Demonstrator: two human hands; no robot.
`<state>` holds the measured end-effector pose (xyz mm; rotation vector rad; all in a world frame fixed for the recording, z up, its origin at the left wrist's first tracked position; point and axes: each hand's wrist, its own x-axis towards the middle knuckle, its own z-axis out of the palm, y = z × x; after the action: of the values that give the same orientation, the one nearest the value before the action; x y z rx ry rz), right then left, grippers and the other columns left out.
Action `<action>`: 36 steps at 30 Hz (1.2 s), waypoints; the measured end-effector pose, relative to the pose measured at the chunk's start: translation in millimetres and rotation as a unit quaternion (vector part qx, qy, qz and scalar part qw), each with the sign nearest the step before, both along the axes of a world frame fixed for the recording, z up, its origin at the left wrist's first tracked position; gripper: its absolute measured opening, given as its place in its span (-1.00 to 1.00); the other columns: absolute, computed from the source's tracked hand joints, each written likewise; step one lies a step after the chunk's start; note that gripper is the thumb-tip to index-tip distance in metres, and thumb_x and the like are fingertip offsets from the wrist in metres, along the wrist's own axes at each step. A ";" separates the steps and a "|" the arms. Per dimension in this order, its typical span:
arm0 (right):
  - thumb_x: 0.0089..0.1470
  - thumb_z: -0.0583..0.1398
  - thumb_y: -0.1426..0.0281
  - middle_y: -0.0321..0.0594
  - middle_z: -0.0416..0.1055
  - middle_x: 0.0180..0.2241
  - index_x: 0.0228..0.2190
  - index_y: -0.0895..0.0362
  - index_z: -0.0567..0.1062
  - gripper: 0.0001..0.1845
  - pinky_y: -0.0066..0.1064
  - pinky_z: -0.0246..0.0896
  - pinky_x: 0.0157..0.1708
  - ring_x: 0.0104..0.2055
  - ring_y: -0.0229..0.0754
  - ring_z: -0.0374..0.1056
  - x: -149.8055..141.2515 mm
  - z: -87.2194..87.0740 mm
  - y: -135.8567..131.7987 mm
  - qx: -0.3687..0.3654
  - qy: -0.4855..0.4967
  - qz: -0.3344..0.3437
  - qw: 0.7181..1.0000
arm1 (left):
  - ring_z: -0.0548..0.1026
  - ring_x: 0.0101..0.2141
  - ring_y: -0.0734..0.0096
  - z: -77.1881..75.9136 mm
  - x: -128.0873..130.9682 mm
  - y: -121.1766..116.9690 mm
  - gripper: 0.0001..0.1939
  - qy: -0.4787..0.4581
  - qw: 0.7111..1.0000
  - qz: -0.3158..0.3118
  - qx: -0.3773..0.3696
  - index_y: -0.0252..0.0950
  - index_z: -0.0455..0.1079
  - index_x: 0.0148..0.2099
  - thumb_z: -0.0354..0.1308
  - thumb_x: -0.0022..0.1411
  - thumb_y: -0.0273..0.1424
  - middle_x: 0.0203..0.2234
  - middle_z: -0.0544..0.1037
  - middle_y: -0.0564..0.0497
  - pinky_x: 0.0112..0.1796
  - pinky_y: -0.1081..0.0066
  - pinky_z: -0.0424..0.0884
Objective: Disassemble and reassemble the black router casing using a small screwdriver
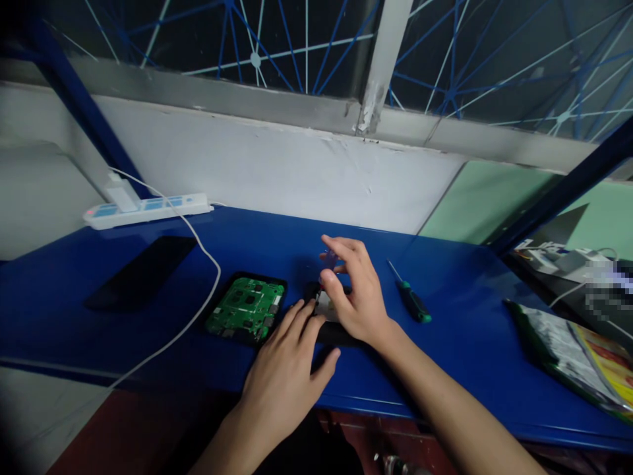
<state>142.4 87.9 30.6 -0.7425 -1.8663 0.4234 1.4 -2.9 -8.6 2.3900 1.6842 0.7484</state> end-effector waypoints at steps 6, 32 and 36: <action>0.36 -0.03 0.38 -0.08 0.26 0.21 0.30 -0.11 0.17 -0.47 0.00 0.48 -0.04 0.06 -0.04 0.43 2.2 0.3 1.5 -0.011 -0.006 0.015 1.000 | 0.22 0.29 -0.06 1.0 0.7 0.8 -0.57 0.000 1.000 0.008 -0.003 -0.33 0.31 0.16 0.15 0.34 -0.24 0.25 0.34 -0.25 0.17 0.00 0.36; 0.34 0.05 0.43 -0.14 0.45 0.07 0.28 -0.08 0.18 -0.47 -0.16 0.51 -0.10 -0.04 -0.14 0.51 -3.3 -2.2 -3.7 -0.039 0.007 -0.011 0.999 | 0.22 0.29 -0.06 0.8 0.1 1.1 -0.57 0.004 1.000 0.008 -0.003 -0.33 0.31 0.16 0.15 0.34 -0.23 0.25 0.35 -0.24 0.17 0.00 0.35; 0.22 0.21 0.46 -0.23 0.43 -0.20 0.15 -0.08 0.36 -0.52 -0.26 0.51 -0.24 -0.22 -0.20 0.45 -5.1 0.0 -0.7 0.027 -0.003 -0.032 0.999 | 0.23 0.29 -0.07 2.1 -0.4 1.2 -0.56 0.008 1.000 0.006 0.002 -0.33 0.30 0.17 0.16 0.33 -0.23 0.25 0.34 -0.25 0.17 -0.01 0.36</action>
<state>137.2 87.2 30.6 -0.7651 -1.8465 0.3280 1.0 -1.8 -6.5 2.3968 1.7054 0.7383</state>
